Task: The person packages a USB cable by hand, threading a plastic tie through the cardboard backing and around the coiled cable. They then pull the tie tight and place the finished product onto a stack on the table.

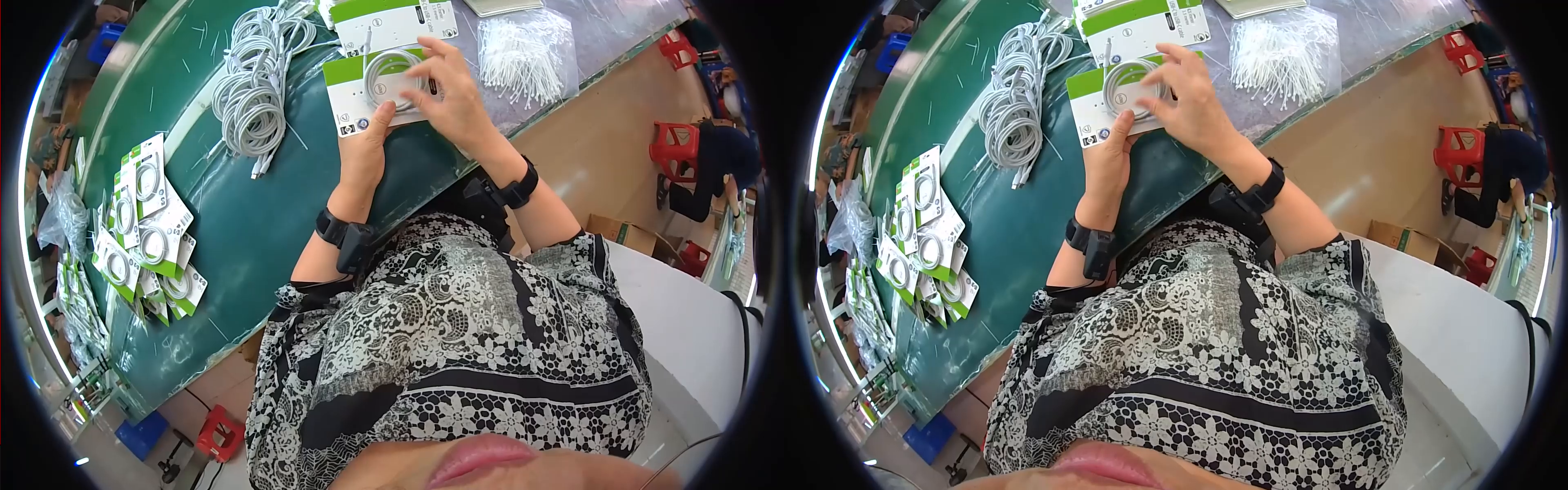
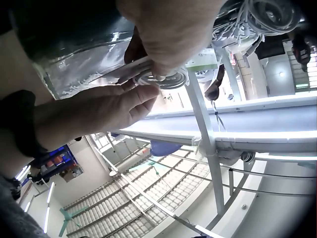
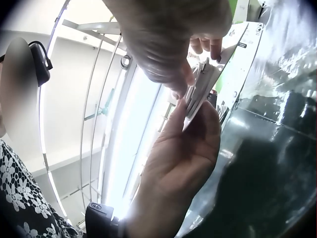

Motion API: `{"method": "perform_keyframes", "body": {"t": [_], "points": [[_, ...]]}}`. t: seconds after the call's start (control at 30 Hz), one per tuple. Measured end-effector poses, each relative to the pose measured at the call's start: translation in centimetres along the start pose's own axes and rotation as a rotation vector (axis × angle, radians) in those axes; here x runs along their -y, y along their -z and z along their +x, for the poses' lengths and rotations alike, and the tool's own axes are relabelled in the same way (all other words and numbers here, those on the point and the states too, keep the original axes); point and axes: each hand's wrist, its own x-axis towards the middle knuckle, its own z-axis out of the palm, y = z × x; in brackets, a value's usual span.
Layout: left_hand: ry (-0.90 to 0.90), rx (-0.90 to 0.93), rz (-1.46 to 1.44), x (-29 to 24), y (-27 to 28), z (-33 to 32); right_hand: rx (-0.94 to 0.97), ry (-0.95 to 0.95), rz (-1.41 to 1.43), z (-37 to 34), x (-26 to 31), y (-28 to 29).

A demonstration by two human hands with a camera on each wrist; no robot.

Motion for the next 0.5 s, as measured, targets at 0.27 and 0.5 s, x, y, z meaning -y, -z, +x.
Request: {"method": "perform_keyframes", "body": {"t": [0.27, 0.5], "points": [[0.001, -0.006, 0.023, 0.1, 0.4, -0.2, 0.028, -0.193, 0.088, 0.7, -0.7, -0.3], [0.000, -0.008, 0.003, 0.1, 0.6, 0.0, 0.105, -0.016, -0.071, -1.0, -1.4, -0.5]]}}
